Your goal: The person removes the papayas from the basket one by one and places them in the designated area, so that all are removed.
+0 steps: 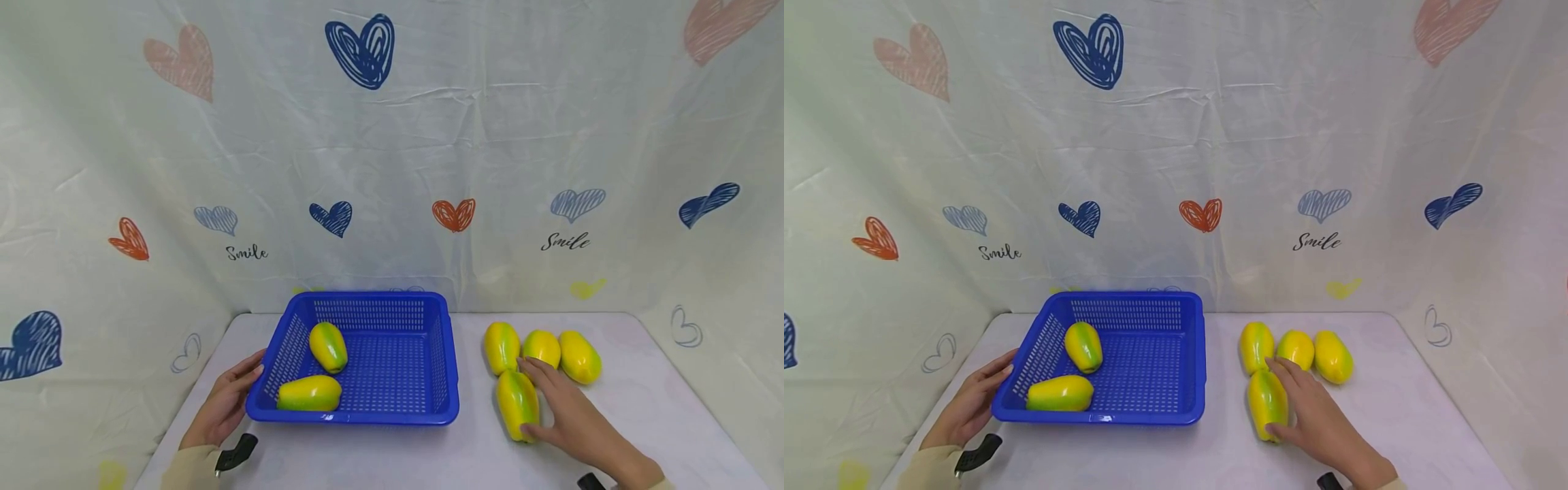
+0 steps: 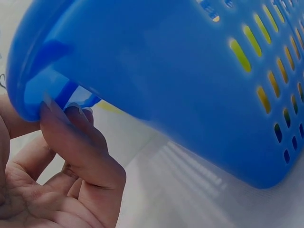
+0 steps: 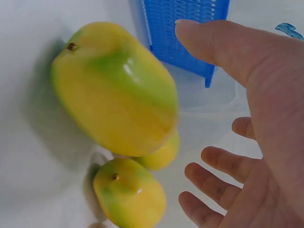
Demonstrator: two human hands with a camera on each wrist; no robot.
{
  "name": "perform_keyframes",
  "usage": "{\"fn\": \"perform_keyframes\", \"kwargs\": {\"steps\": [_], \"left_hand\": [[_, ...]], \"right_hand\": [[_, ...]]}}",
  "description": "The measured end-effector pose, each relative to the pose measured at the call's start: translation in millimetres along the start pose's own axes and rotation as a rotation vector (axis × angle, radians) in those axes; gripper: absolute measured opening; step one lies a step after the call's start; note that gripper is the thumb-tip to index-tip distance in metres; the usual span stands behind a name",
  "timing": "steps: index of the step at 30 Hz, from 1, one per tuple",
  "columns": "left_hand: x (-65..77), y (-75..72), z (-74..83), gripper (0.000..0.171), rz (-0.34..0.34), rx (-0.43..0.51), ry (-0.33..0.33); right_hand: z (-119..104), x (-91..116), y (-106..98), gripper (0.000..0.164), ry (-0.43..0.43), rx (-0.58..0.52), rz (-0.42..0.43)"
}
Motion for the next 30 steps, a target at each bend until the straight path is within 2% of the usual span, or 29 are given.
{"fn": "perform_keyframes", "kwargs": {"steps": [4,12,17,22,30], "left_hand": [[-1.0,0.7,1.1,0.066,-0.013,-0.039,-0.001],[-3.4,-1.6,4.8,0.067,-0.034,-0.117,-0.01],[-4.3,-2.1,8.9,0.066,-0.093,-0.172,-0.003],[-6.8,-1.2,16.0,0.064,-0.156,-0.275,0.01],[-11.5,-0.3,26.3,0.062,-0.184,-0.396,0.013]], "right_hand": [[-8,-1,-8,0.107,-0.037,0.006,0.039],[-22,-8,-17,0.1,-0.033,0.007,0.055],[-34,-13,-19,0.097,-0.036,-0.013,0.036],[-50,-17,-20,0.092,-0.076,-0.022,0.031],[-82,-31,-16,0.089,-0.159,-0.054,-0.01]]}}
Point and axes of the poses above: each hand's wrist, its own x-axis away from the middle knuckle, its own y-axis out of the palm, z = x × y, the point moved 8 cm from there along -x, towards the middle knuckle, and after that the axes turned 15 degrees about y, right-handed, at the moved point
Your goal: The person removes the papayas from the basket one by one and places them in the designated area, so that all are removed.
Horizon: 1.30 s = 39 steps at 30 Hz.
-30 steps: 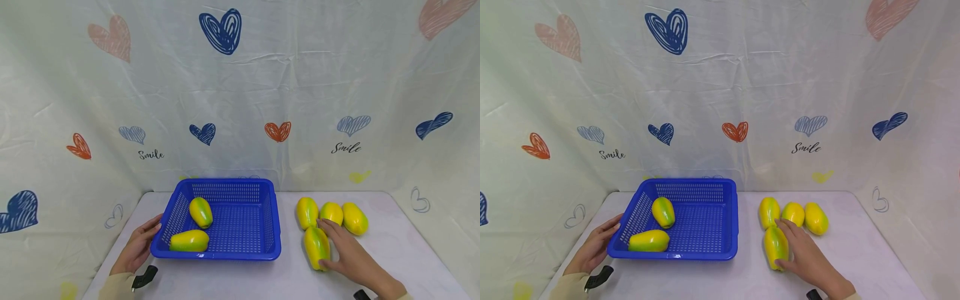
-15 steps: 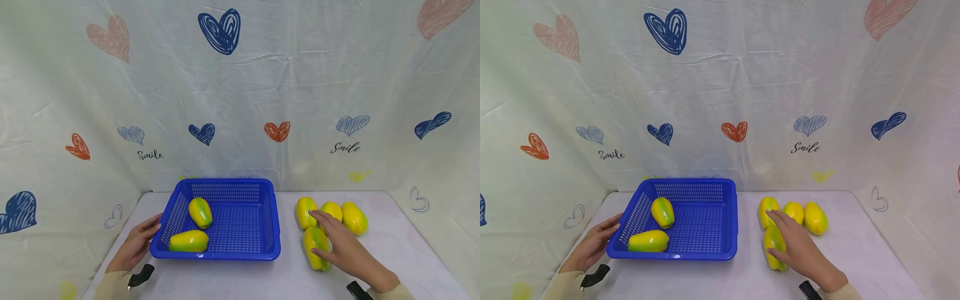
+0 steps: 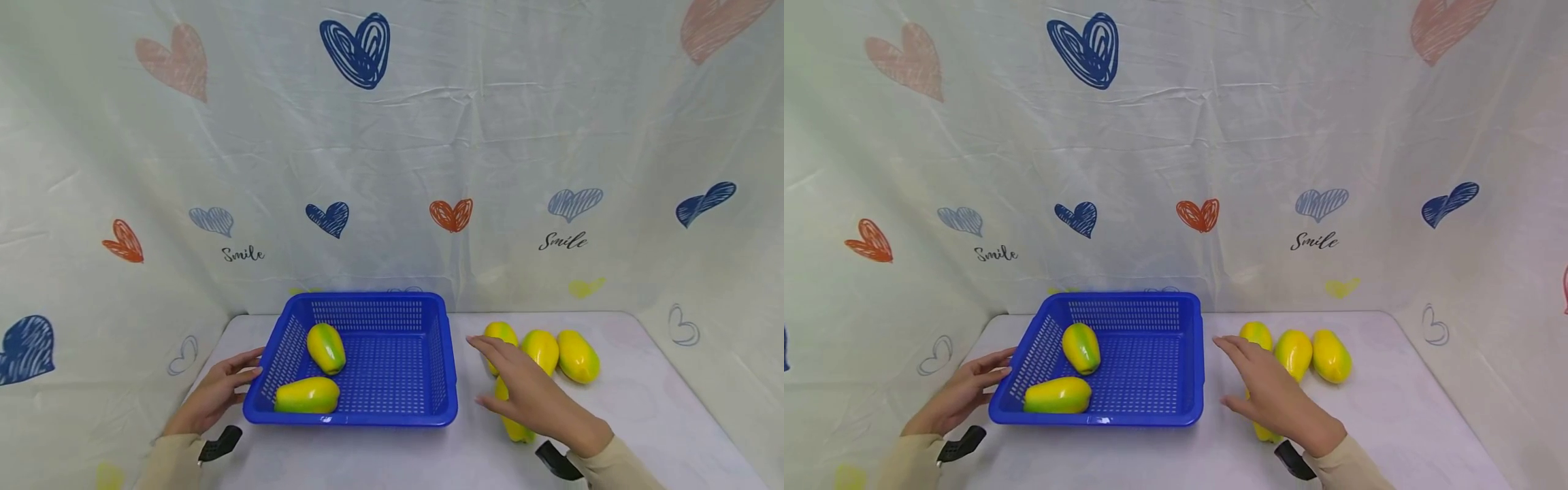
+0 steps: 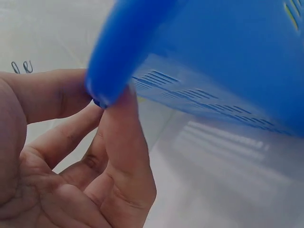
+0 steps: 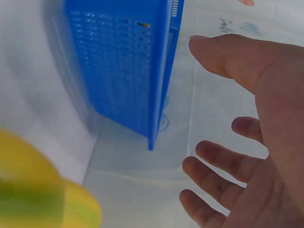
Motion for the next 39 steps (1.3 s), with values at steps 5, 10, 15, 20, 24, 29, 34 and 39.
{"fn": "perform_keyframes", "kwargs": {"steps": [5,10,15,20,24,29,34,39], "left_hand": [[-0.9,-3.8,4.5,0.062,-0.001,-0.076,0.006],[-0.8,-5.1,8.2,0.064,-0.018,-0.11,0.021],[-1.2,-5.1,9.7,0.064,-0.027,-0.105,0.027],[-2.7,-4.9,6.4,0.065,-0.019,-0.09,0.008],[-2.5,-3.8,5.4,0.065,-0.017,-0.075,0.0],[-2.5,-3.5,3.4,0.065,-0.012,-0.064,0.0],[-3.6,-4.1,0.6,0.065,-0.003,-0.056,-0.003],[-4.0,-3.6,-1.3,0.065,0.004,-0.055,-0.009]], "right_hand": [[-23,-17,8,0.088,-0.062,0.007,-0.065],[-48,-38,19,0.085,-0.122,0.024,-0.145],[-74,-58,35,0.083,-0.184,0.068,-0.213],[-93,-78,55,0.081,-0.221,0.093,-0.262],[-105,-93,70,0.079,-0.211,0.102,-0.305],[-121,-110,89,0.081,-0.206,0.128,-0.35],[-132,-124,110,0.083,-0.197,0.151,-0.377],[-140,-134,131,0.085,-0.185,0.15,-0.399]]}}
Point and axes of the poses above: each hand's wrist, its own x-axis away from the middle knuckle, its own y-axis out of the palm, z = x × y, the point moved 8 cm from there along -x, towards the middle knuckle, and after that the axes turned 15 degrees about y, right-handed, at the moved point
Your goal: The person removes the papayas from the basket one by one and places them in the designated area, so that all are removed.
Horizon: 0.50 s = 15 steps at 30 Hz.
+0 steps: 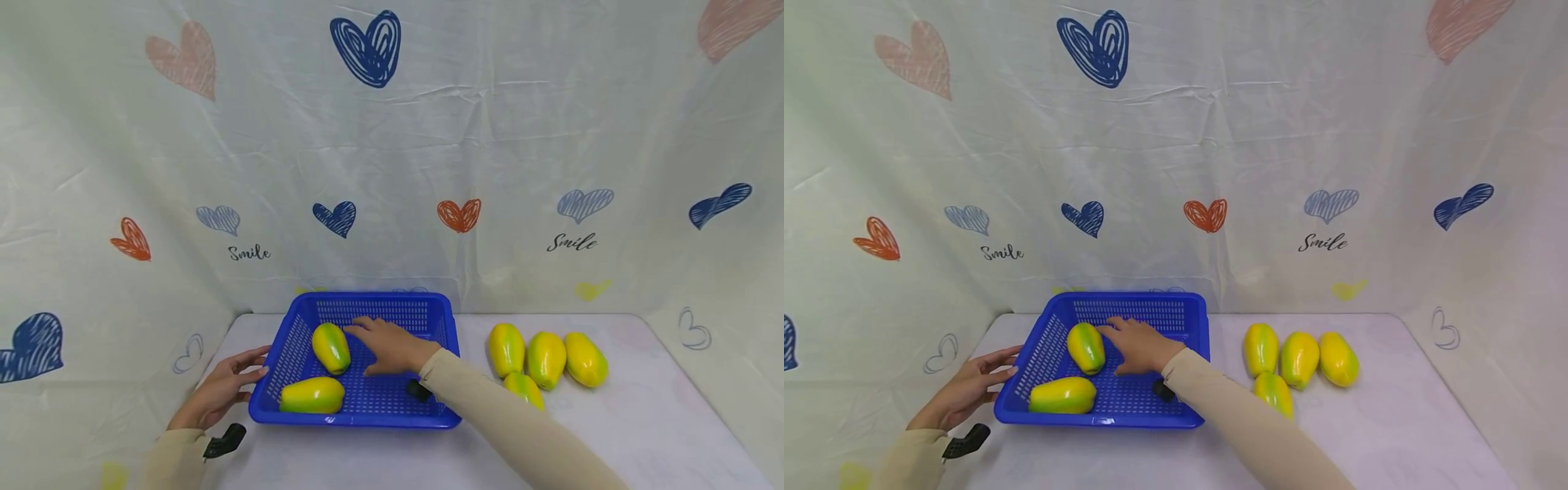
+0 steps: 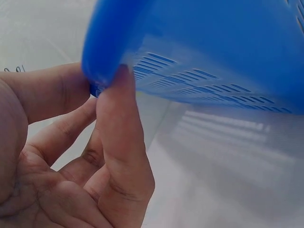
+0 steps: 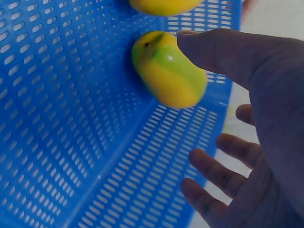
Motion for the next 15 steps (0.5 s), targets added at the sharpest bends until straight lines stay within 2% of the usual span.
{"fn": "perform_keyframes", "kwargs": {"steps": [15], "left_hand": [[2.2,1.1,1.2,0.064,0.008,0.003,-0.007]], "right_hand": [[-24,-32,24,0.094,-0.046,0.139,0.027]]}}
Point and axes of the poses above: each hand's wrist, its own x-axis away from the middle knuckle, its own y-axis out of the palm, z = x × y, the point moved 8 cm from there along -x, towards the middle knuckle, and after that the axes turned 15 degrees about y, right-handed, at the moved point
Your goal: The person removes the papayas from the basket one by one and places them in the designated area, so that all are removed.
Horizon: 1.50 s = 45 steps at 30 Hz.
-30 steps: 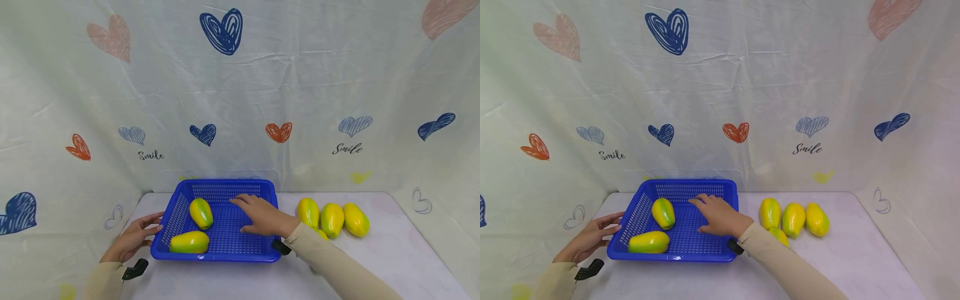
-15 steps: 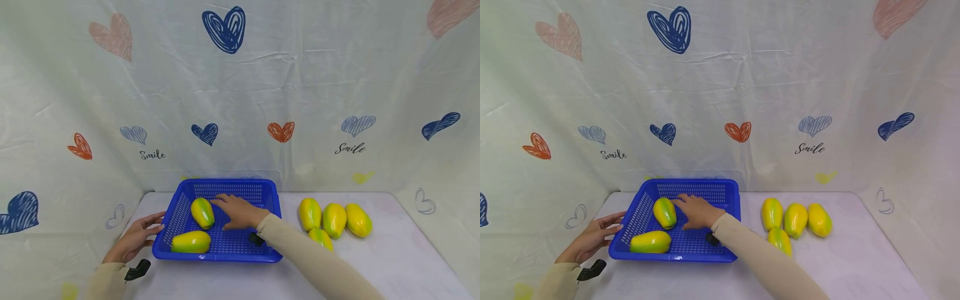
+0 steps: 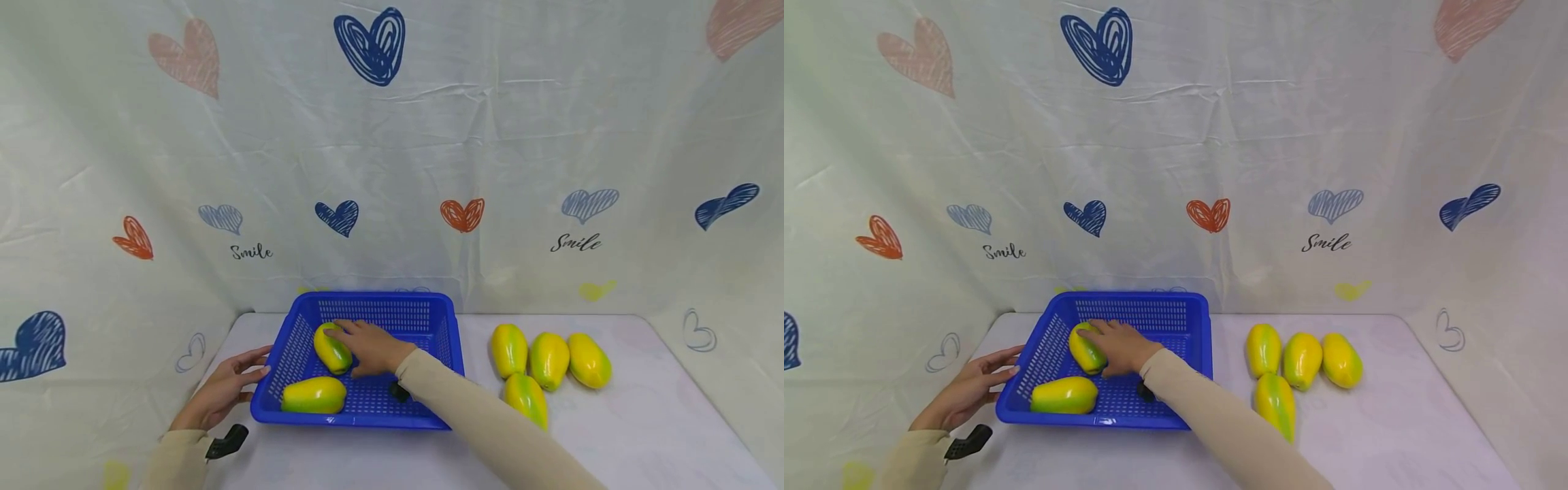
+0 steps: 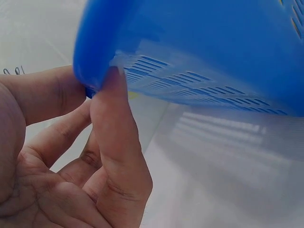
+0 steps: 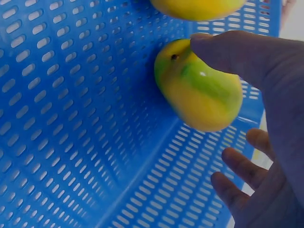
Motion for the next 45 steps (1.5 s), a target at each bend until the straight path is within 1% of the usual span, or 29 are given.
{"fn": "perform_keyframes", "kwargs": {"steps": [7,11,17,25,30,35,40,45], "left_hand": [[1.1,-0.1,0.0,0.064,-0.002,0.007,0.005],[1.9,0.5,0.0,0.064,0.002,0.018,0.002],[3.0,0.5,-0.3,0.064,0.013,0.02,-0.011],[3.5,1.7,1.1,0.062,0.018,0.028,0.005],[4.8,2.8,0.4,0.063,0.02,0.032,0.005],[5.4,2.3,-1.3,0.062,0.027,0.046,0.001],[5.3,1.7,-2.5,0.062,0.034,0.057,0.001],[4.1,2.0,-3.8,0.061,0.039,0.053,-0.003]], "right_hand": [[-6,-9,9,0.094,-0.001,0.064,-0.009],[-6,-13,14,0.094,0.019,0.115,-0.012],[-7,-17,16,0.09,0.044,0.16,-0.011],[-14,-25,14,0.078,0.028,0.226,0.051],[-20,-29,15,0.077,0.022,0.269,0.09],[-20,-30,13,0.078,0.053,0.27,0.087],[-15,-31,13,0.079,0.088,0.211,0.06],[-9,-33,15,0.08,0.082,0.149,0.049]]}}
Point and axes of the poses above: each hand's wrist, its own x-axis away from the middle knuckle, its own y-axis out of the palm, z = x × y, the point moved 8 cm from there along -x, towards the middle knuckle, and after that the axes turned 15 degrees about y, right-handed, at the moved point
